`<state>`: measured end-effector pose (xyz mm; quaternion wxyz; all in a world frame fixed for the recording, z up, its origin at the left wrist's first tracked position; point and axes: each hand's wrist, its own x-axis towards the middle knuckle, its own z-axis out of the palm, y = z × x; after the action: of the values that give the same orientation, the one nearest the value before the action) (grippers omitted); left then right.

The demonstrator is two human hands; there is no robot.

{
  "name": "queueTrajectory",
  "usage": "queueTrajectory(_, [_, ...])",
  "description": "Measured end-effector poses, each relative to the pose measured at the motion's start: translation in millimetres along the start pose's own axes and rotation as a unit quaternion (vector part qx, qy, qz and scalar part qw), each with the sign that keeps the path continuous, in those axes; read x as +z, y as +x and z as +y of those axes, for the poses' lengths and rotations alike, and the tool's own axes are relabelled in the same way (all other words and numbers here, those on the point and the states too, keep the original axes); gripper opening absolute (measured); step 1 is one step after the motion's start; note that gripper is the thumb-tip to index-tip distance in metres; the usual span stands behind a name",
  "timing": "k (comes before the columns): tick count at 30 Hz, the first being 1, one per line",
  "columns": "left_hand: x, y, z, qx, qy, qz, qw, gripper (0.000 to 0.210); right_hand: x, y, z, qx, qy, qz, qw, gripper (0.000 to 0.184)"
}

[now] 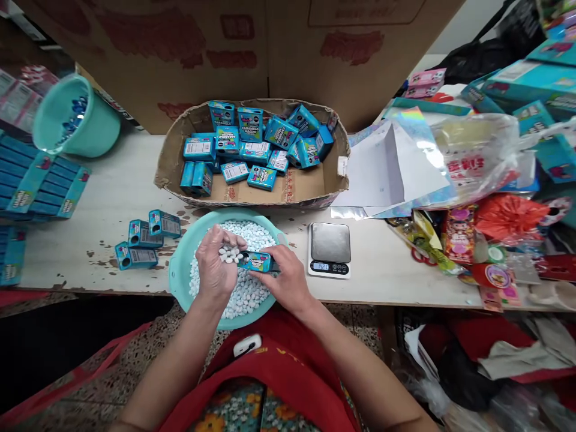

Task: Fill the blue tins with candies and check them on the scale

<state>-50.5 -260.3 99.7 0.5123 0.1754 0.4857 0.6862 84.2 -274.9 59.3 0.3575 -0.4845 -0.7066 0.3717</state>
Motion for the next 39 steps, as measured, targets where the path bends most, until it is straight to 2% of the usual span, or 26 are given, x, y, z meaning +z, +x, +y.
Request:
queueTrajectory(6, [-5.7,0.8,3.2,-0.003,-0.030,-0.006,1.000,0.031,6.1,-2.2,-5.1,0.007,0.004,0.016,1.000,0.032])
queueTrajectory(11, [-10.5,0.2,6.7,-0.006,-0.016,0.005,1.000,0.032,12.0,-4.8,-13.1,0.021,0.006,0.035,0.999,0.031])
queueTrajectory(18, [-3.2,2.8,14.0,-0.049,-0.048,0.011,0.998,0.036,7.8,-3.0,-17.5,0.046,0.030,0.038,0.998,0.036])
queueTrajectory(20, [-11.1,4.4,12.0,-0.047,-0.014,0.002,0.999,0.035,-1.3,-5.9,-15.4,0.070,0.060,0.037,0.995,0.036])
queueTrajectory(22, [-29.4,6.6,6.8,-0.017,0.123,-0.027,0.992,0.030,-18.9,-14.1,-9.3,0.100,0.105,0.041,0.988,0.038])
queueTrajectory(23, [-41.4,8.6,3.8,0.006,0.222,-0.049,0.974,0.026,-30.8,-20.1,-3.4,0.117,0.129,0.052,0.983,0.039])
queueTrajectory(25, [-64.5,16.6,0.0,0.050,0.413,-0.088,0.905,0.023,-58.2,-33.3,16.9,0.154,0.155,0.100,0.971,0.042])
queueTrajectory(27, [-76.2,33.7,0.9,0.096,0.527,-0.090,0.840,0.029,-84.4,-43.5,48.3,0.189,0.126,0.195,0.954,0.045])
queueTrajectory(28, [-74.6,46.6,2.7,0.123,0.552,-0.082,0.820,0.031,-95.0,-46.3,66.6,0.200,0.108,0.219,0.949,0.046])
queueTrajectory(30, [-54.9,81.9,5.7,0.171,0.579,-0.072,0.794,0.032,-108.7,-46.5,103.4,0.215,0.091,0.253,0.939,0.047])
queueTrajectory(32, [-18.5,125.8,2.0,0.177,0.629,-0.091,0.751,0.036,-112.8,-41.7,133.8,0.220,0.098,0.264,0.934,0.049])
queueTrajectory(34, [22.6,170.1,-12.0,0.108,0.720,-0.129,0.673,0.046,-111.0,-36.3,152.6,0.222,0.103,0.262,0.933,0.049])
queueTrajectory(35, [41.3,189.5,-22.5,0.077,0.742,-0.139,0.651,0.054,-109.6,-34.9,157.2,0.218,0.097,0.260,0.936,0.050])
queueTrajectory(37, [70.3,219.3,-47.3,0.023,0.767,-0.149,0.623,0.069,-108.8,-37.2,159.2,0.197,0.067,0.259,0.943,0.057])
queueTrajectory(39, [88.3,236.3,-71.3,-0.015,0.779,-0.145,0.610,0.081,-113.2,-47.3,155.5,0.180,0.037,0.271,0.945,0.067])
